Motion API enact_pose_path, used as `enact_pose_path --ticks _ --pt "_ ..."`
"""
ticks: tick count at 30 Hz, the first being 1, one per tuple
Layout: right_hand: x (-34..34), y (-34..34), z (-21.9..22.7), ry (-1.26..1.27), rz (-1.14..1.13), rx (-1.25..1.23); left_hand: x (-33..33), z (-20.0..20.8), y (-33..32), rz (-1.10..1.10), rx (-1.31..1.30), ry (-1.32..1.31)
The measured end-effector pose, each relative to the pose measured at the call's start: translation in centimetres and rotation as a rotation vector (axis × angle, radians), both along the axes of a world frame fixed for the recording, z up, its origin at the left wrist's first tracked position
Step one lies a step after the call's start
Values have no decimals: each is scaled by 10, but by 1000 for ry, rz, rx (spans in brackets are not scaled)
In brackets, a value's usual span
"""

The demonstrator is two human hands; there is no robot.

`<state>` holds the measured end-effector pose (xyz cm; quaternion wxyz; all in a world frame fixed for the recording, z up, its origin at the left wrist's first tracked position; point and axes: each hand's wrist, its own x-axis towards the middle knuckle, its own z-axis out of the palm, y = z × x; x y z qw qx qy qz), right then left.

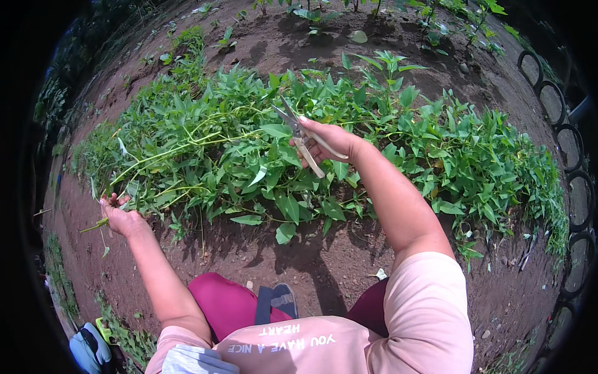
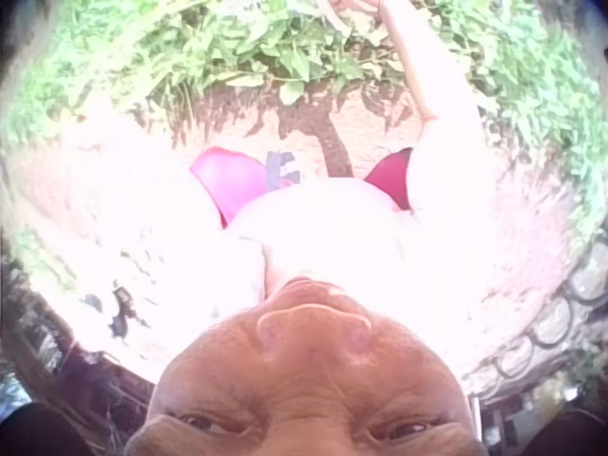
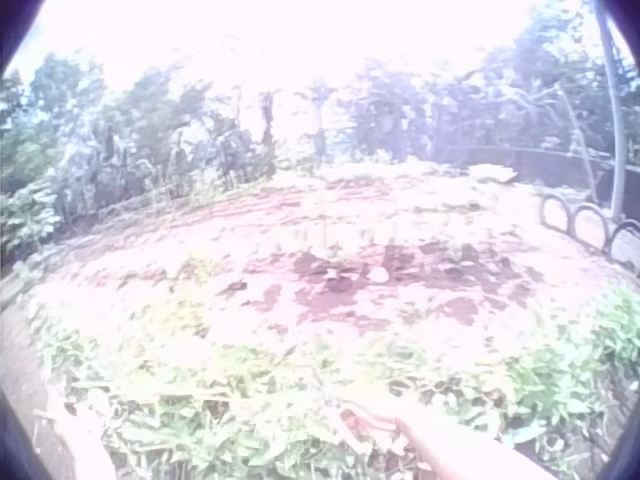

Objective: The person uses shears to cut green leafy vines from a garden bed, gathers the cuttings into a bundle, and carries them across the garden. The person then returns to the bed and continues cutting additional vines.

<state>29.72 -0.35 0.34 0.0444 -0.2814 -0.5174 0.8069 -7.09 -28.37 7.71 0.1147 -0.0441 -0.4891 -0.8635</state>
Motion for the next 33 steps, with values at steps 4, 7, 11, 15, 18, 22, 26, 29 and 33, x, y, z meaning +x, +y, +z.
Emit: enact_pose_path --ticks 4,7,11,15,18,22,26,29,33 --pt "-13 -24 0 23 291 -123 -19 1 -29 144 0 -129" --pt "-31 -45 -9 -88 403 6 -33 -3 -53 164 57 -166" --pt "-47 -60 -23 -172 333 -40 -58 -7 -79 302 192 -227" --pt "-55 -68 -36 -221 346 -21 -70 -6 -95 144 288 -159" --pt "-67 -77 -46 -245 335 -38 -63 7 -93 44 289 -108" --pt "-88 -94 -60 -260 326 -85 -32 34 -82 -43 121 25" --pt "-100 -105 -72 -312 307 -164 -13 50 -75 -66 90 60" --pt "-103 -110 -79 -377 320 -135 -16 54 -79 -72 120 57" --pt "-121 -113 -80 -247 91 -187 -30 51 -90 -115 195 10"
